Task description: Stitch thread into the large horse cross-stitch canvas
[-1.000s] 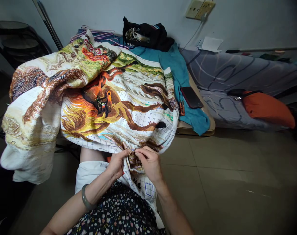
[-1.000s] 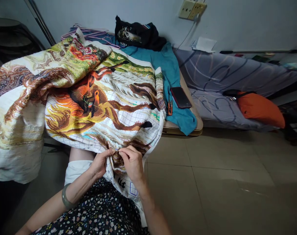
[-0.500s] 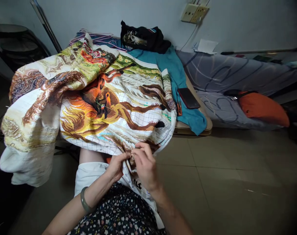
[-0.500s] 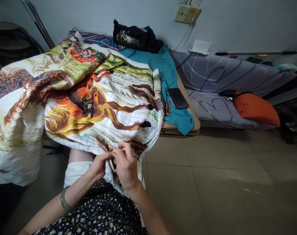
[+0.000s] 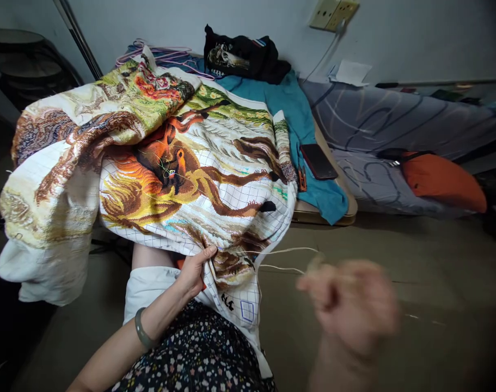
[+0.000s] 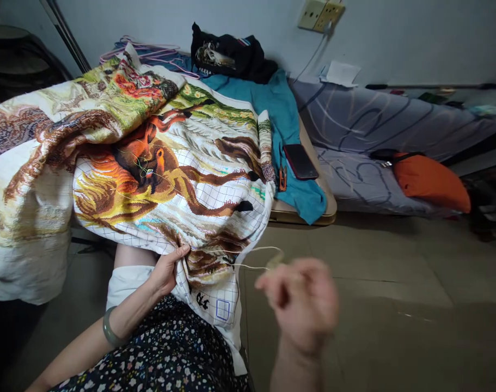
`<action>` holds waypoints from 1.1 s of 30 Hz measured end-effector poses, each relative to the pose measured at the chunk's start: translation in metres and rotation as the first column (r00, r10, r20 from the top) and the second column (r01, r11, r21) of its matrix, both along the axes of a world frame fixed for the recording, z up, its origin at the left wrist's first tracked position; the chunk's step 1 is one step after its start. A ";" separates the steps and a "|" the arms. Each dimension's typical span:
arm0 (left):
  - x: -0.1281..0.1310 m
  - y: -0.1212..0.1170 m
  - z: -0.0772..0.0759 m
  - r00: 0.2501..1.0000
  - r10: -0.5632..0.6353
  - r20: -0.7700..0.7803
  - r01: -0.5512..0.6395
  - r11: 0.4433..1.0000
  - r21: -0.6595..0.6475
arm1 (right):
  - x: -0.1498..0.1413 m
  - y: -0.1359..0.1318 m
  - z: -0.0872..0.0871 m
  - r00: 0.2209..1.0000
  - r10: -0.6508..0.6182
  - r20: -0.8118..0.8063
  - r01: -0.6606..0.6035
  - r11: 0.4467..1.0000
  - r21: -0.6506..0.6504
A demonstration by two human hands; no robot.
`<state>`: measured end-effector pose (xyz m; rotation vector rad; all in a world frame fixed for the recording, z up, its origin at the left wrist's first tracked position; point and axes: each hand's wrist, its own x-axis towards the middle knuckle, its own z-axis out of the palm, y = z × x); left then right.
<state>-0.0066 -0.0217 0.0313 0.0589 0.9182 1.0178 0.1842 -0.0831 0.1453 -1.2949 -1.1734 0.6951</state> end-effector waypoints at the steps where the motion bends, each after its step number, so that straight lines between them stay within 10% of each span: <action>1: 0.000 0.000 0.000 1.000 0.000 0.001 0.000 1.000 0.007 | -0.010 0.013 -0.019 0.998 0.060 0.008 -0.058 0.992 -0.113; 8: -0.001 0.001 0.002 0.999 -0.053 -0.006 0.053 0.998 -0.028 | -0.056 0.041 -0.087 0.888 0.313 0.337 -0.213 0.930 -0.300; 33: 0.001 0.001 0.003 1.000 -0.017 0.018 0.018 0.999 -0.037 | -0.062 0.053 -0.076 0.734 0.361 0.576 -0.196 0.924 -0.329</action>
